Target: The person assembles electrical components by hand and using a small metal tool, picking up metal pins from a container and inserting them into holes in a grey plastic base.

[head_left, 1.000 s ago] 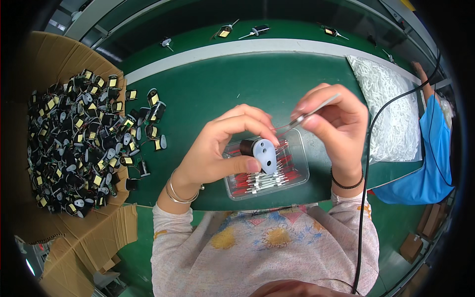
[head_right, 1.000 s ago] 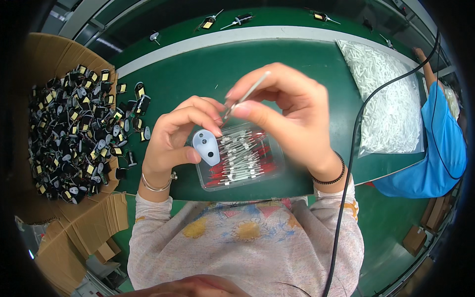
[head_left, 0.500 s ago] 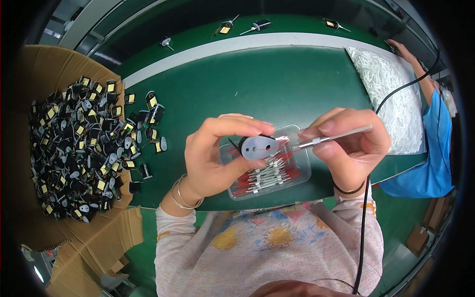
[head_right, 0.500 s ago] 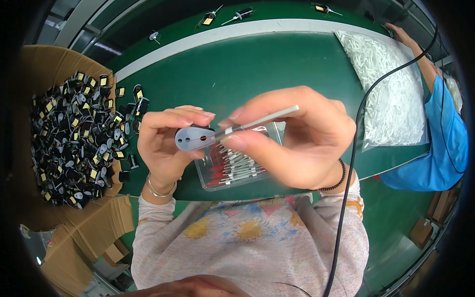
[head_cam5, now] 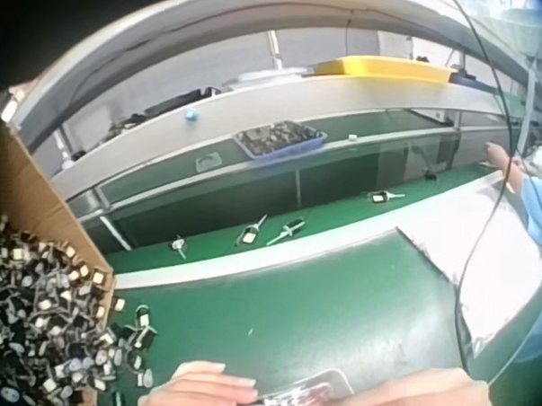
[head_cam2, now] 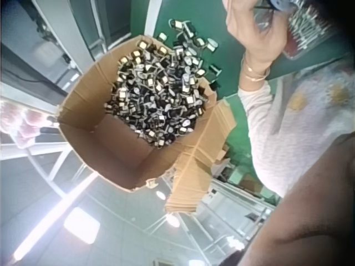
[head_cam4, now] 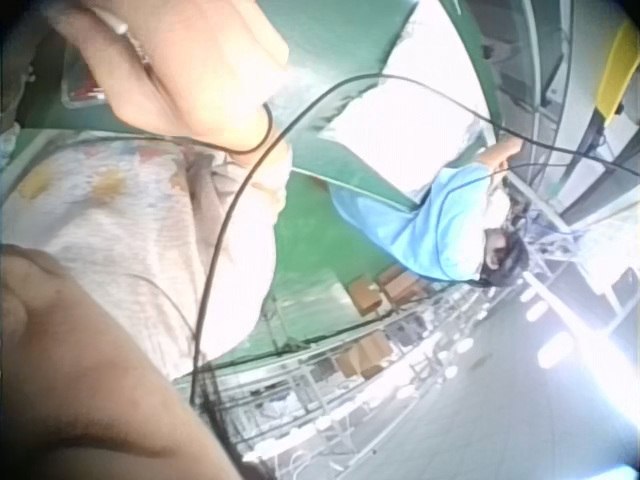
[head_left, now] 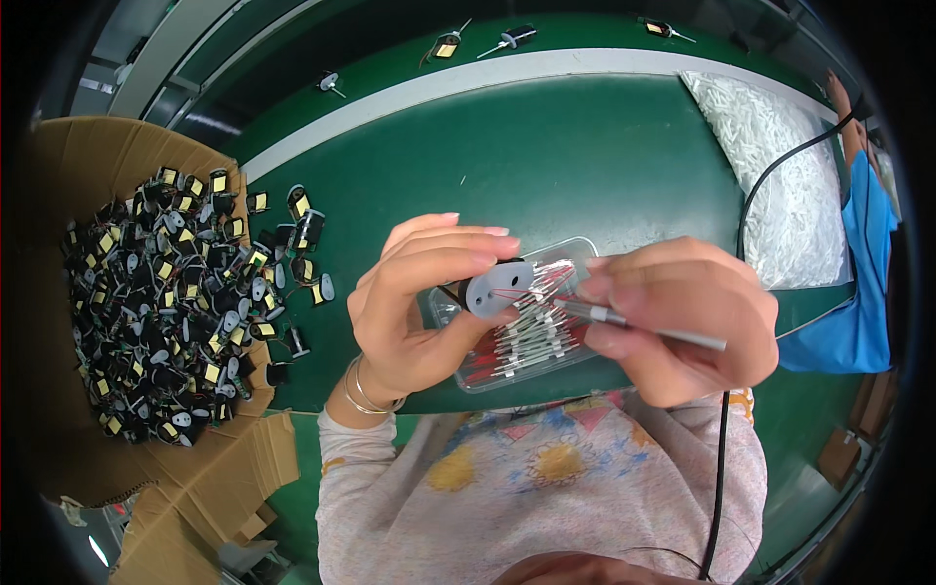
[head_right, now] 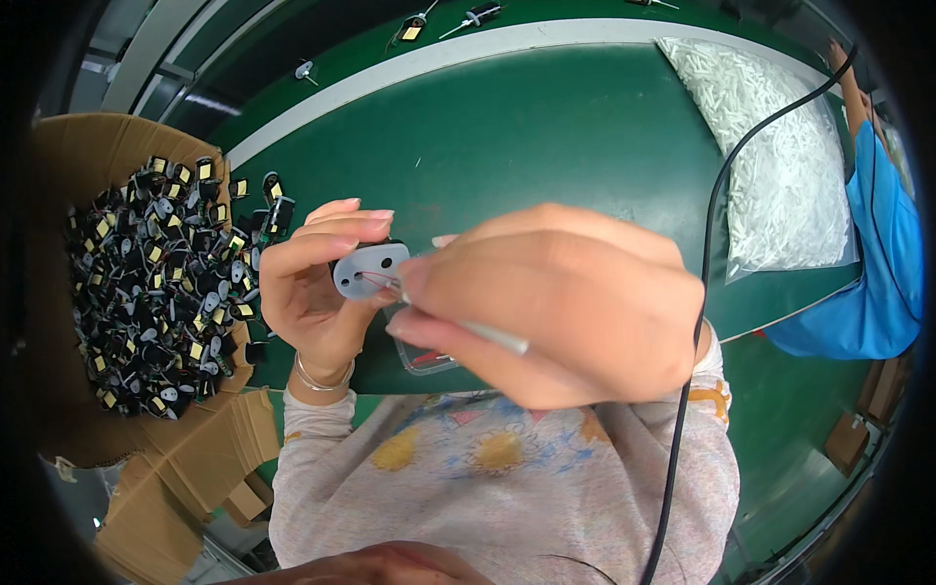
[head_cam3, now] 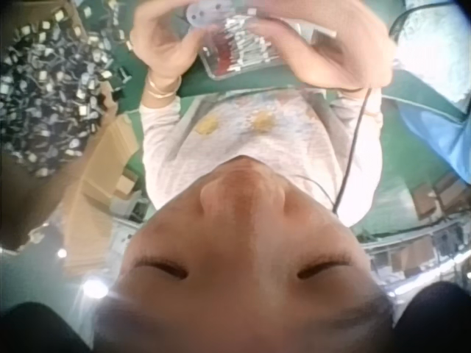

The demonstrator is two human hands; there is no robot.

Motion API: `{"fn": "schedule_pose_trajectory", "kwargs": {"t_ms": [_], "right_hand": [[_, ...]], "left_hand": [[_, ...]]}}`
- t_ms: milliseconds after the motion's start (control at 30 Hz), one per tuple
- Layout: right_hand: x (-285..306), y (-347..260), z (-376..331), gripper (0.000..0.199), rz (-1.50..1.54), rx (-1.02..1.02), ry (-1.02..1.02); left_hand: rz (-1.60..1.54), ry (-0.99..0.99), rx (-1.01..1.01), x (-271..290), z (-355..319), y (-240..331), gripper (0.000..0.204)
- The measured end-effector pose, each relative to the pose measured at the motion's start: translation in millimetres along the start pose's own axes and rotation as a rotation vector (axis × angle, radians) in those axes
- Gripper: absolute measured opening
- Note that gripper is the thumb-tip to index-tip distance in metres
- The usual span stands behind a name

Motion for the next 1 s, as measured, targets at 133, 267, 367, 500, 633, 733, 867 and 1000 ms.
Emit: {"fn": "schedule_pose_trajectory", "kwargs": {"t_ms": [133,267,367,500,633,733,867,1000], "right_hand": [[2.6,-7.2,-5.6,0.031,-0.01,0.06,0.093],[3.2,-12.3,-9.9,0.034,0.002,0.111,0.107],[-0.8,-10.7,-9.2,0.035,-0.03,0.06,0.066],[-2.4,-12.2,-11.4,0.033,-0.084,0.092,0.101],[-2.8,-17.1,-12.0,0.029,-0.119,0.174,0.08],[-3.3,-18.7,-11.7,0.028,-0.117,0.187,0.076],[-2.6,-17.4,-11.4,0.028,-0.094,0.17,0.088],[-3.9,-17.8,-11.0,0.029,-0.06,0.184,0.088]], "left_hand": [[0.069,0.043,-0.01,3.1,0.5,2.2,0.039],[0.084,0.071,-0.01,5.8,-0.5,3.0,0.039],[0.107,0.06,-0.024,4.8,0.3,4.8,0.04],[0.111,0.072,-0.028,5.4,-0.4,5.2,0.039],[0.139,0.081,-0.036,8.1,-1.6,6.2,0.038],[0.152,0.082,-0.039,8.4,-1.1,7.3,0.037],[0.154,0.085,-0.041,8.0,0.4,8.9,0.037],[0.143,0.093,-0.024,9.2,-1.1,7.5,0.037]]}}
Point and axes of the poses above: each hand's wrist, its own z-axis towards the middle knuckle, its own x-axis out of the back of the hand, y = z × x, the point moved 10 cm from there along z, towards the middle knuckle, and after that the axes turned 13 degrees about -z, right-handed, at the moved point
